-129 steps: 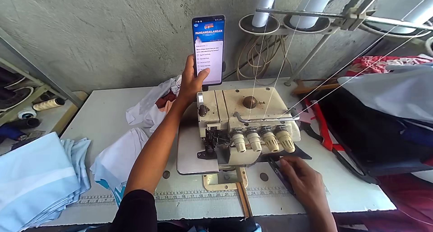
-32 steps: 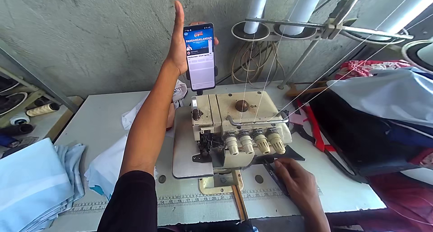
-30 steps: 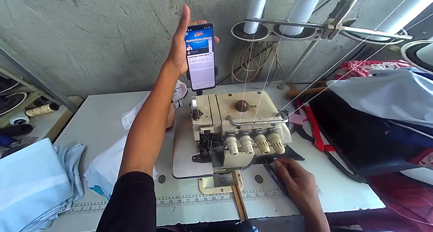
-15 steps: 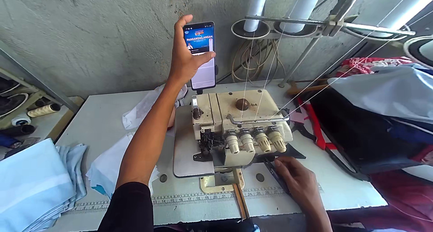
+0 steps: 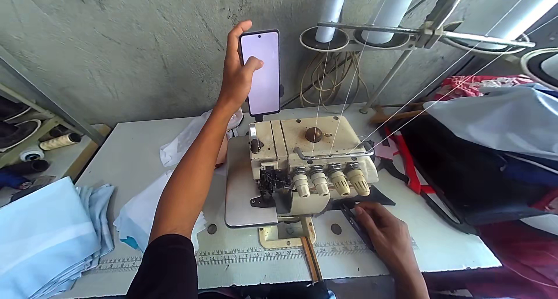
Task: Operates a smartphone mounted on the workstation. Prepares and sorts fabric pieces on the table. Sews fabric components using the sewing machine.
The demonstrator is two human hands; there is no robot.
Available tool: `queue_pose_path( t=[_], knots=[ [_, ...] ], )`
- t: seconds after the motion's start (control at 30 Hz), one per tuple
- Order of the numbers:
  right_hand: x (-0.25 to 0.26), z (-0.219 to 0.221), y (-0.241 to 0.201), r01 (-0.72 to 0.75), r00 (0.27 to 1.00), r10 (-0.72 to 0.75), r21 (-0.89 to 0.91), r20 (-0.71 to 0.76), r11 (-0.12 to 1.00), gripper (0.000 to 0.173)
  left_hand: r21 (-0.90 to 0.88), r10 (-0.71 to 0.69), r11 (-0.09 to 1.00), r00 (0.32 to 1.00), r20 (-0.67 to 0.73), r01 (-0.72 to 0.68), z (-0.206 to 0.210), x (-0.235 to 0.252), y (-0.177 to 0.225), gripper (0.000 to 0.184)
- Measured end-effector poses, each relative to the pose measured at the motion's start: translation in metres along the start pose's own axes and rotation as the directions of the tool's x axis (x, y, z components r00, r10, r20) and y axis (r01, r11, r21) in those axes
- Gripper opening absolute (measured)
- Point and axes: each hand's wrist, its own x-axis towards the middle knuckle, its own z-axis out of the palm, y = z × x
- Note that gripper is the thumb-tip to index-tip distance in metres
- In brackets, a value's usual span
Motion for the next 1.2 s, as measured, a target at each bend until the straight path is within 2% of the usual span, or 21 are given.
queue_pose_path(
  t=[0.27,0.5,0.63,0.83,1.07,1.13,1.2],
  knots=[
    [0.0,0.0,0.0,-0.008,1.0,0.008,-0.008,0.0,1.0,0.03,-0.099,-0.012,0.995,0.998,0.06,0.018,-0.008,0.001,-0.005,0.074],
    [0.0,0.001,-0.001,-0.013,1.0,0.013,-0.007,-0.006,1.0,0.031,-0.255,-0.074,0.961,0.987,0.142,0.109,-0.016,0.0,0.0,0.078],
    [0.0,0.001,-0.001,-0.015,1.0,0.015,-0.004,-0.005,1.0,0.031,-0.241,-0.064,0.966,0.988,0.142,0.097,-0.016,0.0,-0.001,0.081],
    [0.0,0.0,-0.002,-0.011,1.0,0.011,-0.005,-0.005,1.0,0.031,-0.262,-0.067,0.96,0.99,0.12,0.097,-0.014,0.0,0.0,0.069],
    [0.001,0.0,0.0,-0.026,1.0,0.026,-0.02,0.001,0.999,0.031,-0.245,-0.048,0.966,0.989,0.141,0.082,-0.013,-0.001,-0.003,0.084],
    [0.0,0.0,0.0,-0.025,1.0,0.025,-0.016,-0.001,1.0,0.031,-0.23,-0.047,0.97,0.992,0.12,0.074,-0.012,0.0,-0.004,0.081],
    [0.0,0.001,0.001,-0.025,1.0,0.025,-0.018,-0.002,1.0,0.031,-0.213,-0.049,0.975,0.996,0.07,0.063,-0.011,0.001,-0.006,0.065]
  ],
)
